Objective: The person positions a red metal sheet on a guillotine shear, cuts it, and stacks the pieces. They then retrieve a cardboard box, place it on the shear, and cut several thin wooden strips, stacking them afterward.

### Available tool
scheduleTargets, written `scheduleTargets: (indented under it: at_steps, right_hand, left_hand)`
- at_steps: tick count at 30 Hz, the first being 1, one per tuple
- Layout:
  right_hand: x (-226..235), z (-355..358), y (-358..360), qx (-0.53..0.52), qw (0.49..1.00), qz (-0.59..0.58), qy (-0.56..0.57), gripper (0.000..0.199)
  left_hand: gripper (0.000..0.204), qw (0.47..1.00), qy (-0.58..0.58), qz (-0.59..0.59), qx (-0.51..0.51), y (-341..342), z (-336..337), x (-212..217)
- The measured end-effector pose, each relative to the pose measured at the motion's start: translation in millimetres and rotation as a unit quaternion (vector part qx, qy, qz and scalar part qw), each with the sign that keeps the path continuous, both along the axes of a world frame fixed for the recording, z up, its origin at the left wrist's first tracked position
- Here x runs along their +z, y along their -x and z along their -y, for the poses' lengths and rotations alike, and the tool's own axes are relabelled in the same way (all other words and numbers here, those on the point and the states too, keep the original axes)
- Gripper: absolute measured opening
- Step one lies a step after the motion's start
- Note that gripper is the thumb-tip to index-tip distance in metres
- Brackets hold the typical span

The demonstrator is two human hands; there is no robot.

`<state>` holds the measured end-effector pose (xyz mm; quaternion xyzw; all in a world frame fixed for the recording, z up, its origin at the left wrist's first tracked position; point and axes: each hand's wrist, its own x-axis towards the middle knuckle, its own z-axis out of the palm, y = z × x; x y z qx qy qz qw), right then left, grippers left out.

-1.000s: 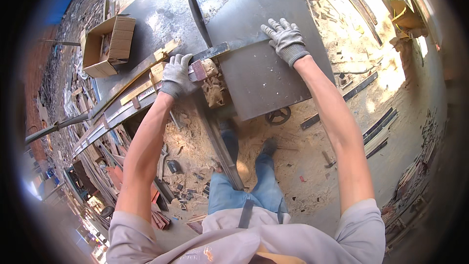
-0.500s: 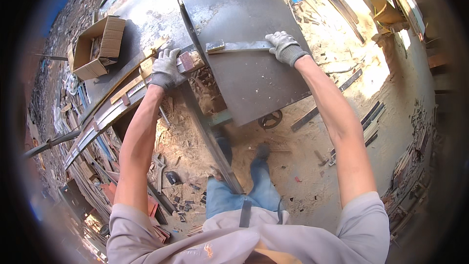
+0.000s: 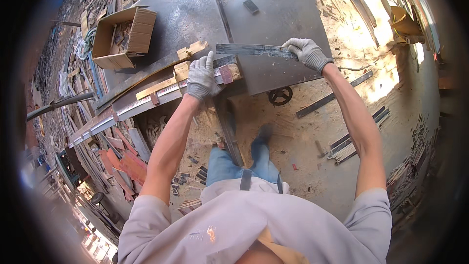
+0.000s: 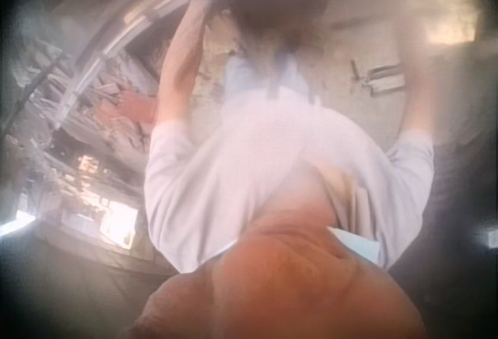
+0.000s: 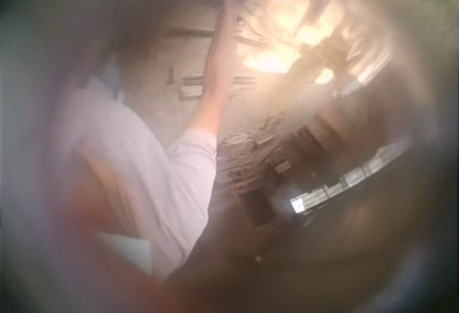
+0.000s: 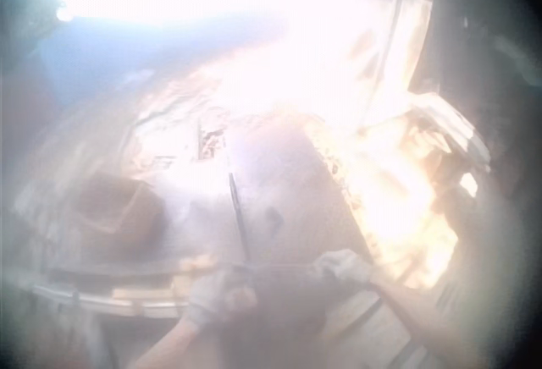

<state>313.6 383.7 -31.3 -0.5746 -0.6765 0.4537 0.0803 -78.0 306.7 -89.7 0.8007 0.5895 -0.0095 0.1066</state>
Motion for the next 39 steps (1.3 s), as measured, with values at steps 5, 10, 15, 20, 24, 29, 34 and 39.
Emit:
scheduleTargets:
  at_steps: [5,10,15,20,24,29,34,39]
  right_hand:
    - [-35.5,-7.3,15.0,0.112,0.993,0.033,-0.027,0.016]
    - [-48.8,23.4,1.5,0.154,0.987,0.047,-0.004,0.014]
    - [-80.4,47.6,35.3,0.193,0.980,0.004,-0.039,0.013]
    - [-99.0,51.2,73.9,0.179,0.983,0.025,-0.036,0.014]
    - [-85.4,54.5,66.5,0.222,0.970,0.013,-0.104,0.030]
    - [-72.3,33.5,55.5,0.214,0.935,0.153,-0.237,0.047]
    - [-77.1,-34.4,72.9,0.223,0.916,0.172,-0.286,0.041]
    - [-69.2,-112.8,98.1,0.214,0.916,0.220,-0.260,0.031]
  left_hand:
    - [0.125,0.996,-0.071,-0.047,0.013,-9.6,79.2,-19.1]
    - [0.120,0.990,-0.124,0.061,0.014,-13.5,122.3,-27.7]
    - [0.115,0.984,-0.143,0.105,-0.008,-18.6,120.1,-29.4]
    - [0.106,0.998,-0.031,0.041,-0.022,-21.8,106.9,-17.5]
    - [0.092,0.996,0.022,0.087,-0.010,-17.4,85.7,-2.7]
    - [0.089,0.997,0.034,0.066,-0.010,-11.0,37.2,5.0]
    - [0.092,0.999,0.019,0.050,-0.002,0.2,-28.2,4.9]
    - [0.092,0.999,0.008,0.030,0.006,15.3,-107.7,6.1]
